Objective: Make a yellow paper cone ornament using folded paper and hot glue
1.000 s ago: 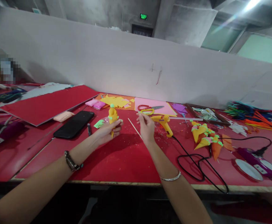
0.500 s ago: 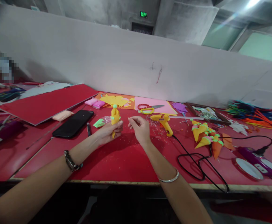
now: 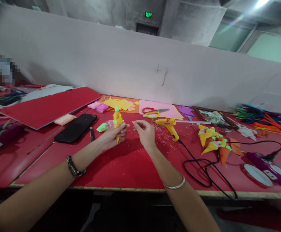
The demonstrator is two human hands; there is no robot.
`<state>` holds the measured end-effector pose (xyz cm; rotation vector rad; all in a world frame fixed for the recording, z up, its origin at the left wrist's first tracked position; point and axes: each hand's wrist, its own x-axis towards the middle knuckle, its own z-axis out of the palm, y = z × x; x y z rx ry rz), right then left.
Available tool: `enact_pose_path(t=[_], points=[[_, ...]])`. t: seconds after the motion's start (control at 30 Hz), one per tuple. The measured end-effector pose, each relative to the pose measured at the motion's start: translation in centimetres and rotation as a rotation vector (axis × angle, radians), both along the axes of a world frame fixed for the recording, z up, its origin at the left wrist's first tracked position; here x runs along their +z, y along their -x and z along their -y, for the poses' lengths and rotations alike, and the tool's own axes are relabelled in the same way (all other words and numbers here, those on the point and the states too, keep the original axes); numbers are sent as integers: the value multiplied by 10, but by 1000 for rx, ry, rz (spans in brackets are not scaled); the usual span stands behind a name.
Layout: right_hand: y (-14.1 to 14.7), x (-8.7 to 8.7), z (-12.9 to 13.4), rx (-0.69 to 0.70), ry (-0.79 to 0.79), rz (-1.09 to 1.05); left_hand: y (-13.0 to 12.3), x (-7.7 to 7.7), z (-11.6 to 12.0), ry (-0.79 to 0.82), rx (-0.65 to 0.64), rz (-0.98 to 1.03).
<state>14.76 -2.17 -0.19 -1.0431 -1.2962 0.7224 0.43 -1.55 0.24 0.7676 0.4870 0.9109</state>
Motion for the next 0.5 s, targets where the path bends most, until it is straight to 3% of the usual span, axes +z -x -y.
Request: enact_pose_path(t=[0.17,0.37,0.5], points=[[0,-1,-1,83,29,-75,0,-4,-2,-4,-19,0],[1,2,1,-6,19,27,0,-5,-2,-11,-67,30],[3,4,2,6,-13,11,-1,-3,1,24,-78,35]])
